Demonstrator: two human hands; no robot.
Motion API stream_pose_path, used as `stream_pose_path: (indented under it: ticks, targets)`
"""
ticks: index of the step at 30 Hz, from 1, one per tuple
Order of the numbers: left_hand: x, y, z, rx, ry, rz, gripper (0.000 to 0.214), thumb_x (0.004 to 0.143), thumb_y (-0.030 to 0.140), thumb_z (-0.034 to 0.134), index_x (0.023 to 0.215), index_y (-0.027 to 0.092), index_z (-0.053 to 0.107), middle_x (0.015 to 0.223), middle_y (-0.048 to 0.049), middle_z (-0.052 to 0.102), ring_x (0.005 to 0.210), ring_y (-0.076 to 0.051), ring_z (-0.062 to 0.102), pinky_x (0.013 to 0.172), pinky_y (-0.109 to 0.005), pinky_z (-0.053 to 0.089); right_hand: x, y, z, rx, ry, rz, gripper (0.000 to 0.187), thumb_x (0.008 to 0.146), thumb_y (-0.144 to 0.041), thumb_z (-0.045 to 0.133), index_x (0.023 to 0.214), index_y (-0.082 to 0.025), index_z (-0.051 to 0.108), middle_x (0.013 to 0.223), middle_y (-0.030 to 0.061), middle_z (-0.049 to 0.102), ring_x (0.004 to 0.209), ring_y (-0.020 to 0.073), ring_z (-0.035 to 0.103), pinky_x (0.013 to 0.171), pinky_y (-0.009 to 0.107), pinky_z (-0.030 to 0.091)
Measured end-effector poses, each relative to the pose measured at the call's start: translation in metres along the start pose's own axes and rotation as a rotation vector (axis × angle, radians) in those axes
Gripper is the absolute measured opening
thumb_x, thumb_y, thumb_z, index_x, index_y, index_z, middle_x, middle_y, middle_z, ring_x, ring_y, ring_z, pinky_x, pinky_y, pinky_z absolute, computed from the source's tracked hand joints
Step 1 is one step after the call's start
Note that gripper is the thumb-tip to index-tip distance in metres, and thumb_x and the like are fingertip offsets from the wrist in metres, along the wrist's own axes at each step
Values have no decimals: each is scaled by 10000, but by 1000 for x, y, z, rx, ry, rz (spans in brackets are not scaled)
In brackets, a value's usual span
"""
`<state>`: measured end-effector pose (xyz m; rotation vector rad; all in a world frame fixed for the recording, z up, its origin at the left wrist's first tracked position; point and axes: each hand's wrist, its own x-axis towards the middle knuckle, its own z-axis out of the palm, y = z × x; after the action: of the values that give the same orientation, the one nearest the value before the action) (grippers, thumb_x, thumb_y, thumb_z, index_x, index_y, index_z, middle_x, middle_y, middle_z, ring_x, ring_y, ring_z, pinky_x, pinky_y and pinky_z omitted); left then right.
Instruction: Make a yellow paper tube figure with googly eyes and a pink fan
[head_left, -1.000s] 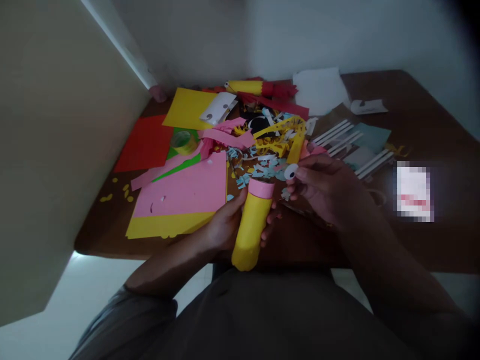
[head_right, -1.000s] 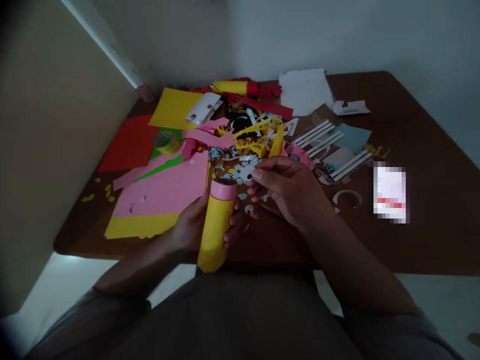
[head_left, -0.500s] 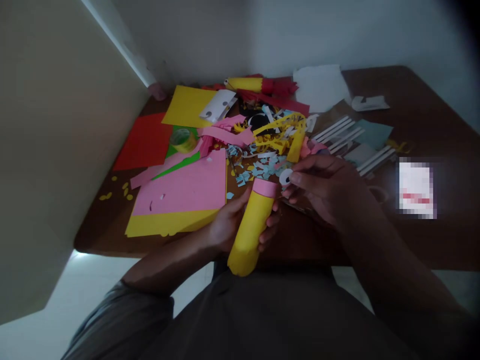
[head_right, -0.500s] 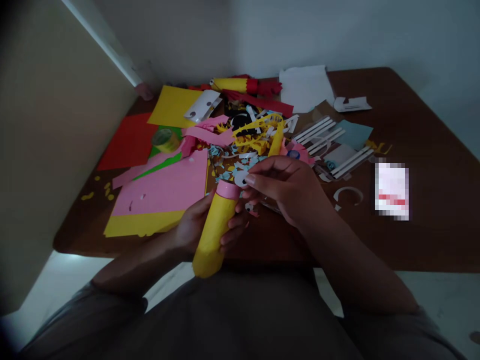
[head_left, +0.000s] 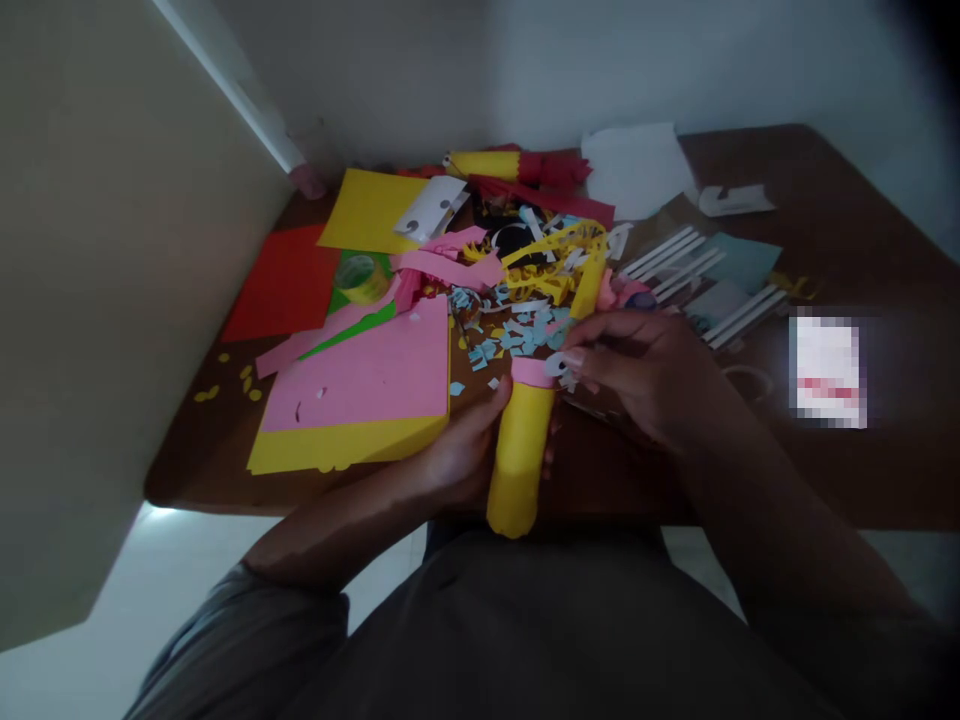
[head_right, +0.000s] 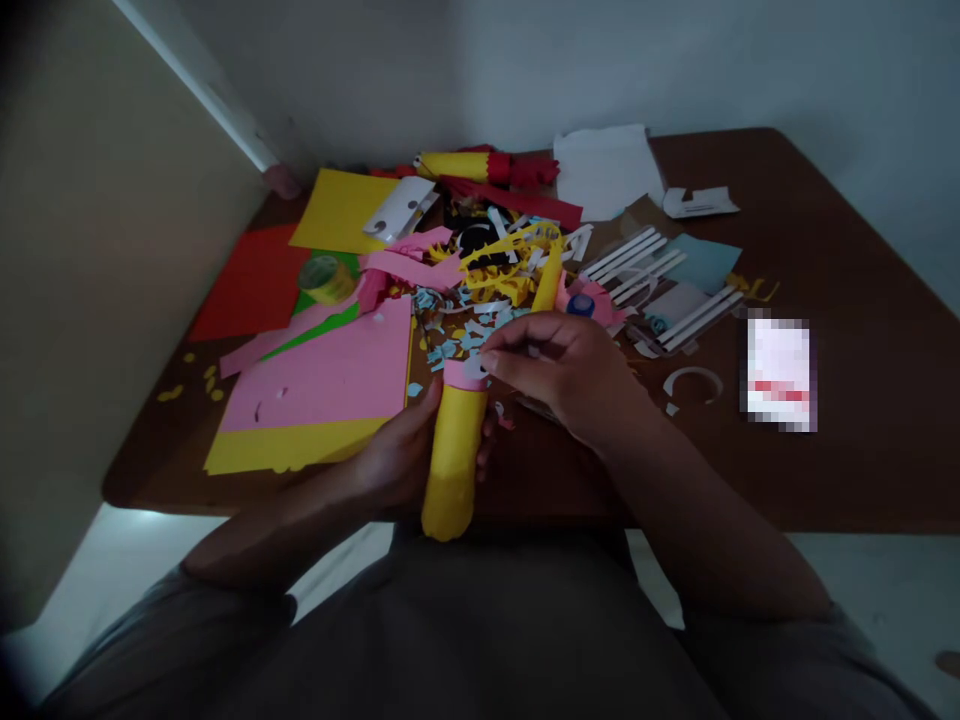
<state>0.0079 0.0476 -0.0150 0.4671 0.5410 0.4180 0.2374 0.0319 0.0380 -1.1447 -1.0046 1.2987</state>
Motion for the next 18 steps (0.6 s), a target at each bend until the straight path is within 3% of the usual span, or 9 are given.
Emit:
stream_pose_path:
  ticks: [7, 13, 18]
  targets:
    - [1, -2, 5, 55, 93, -7, 685, 947, 790, 833, 1231, 168, 800, 1095, -107, 783, 848, -218, 760, 769, -365, 701, -1, -4, 3, -118, -14, 5, 228, 796, -399, 1046, 838, -258, 872, 735, -2, 775, 595, 151, 662, 539, 285, 561]
    - [1, -3, 3, 79, 93, -35, 738, 868, 835, 881, 1175, 168, 807, 1070, -112, 792, 843, -222, 755, 761, -357, 693, -1, 3, 0, -158, -15, -36, 213, 810, -367, 1031, 892, -240, 881, 756, -15, 777, 601, 134, 672, 554, 257, 552]
    - [1, -4, 2, 79, 82, -55, 746, 884, 853, 852, 1157, 160, 808, 1062, -119, 794, 844, -224, 755, 765, -355, 686, 0, 3, 0, -226, 6, -82, 175, 847, -355, 999, 901, -241, 878, 817, 2, 797, 648, 146, 687, 580, 270, 567]
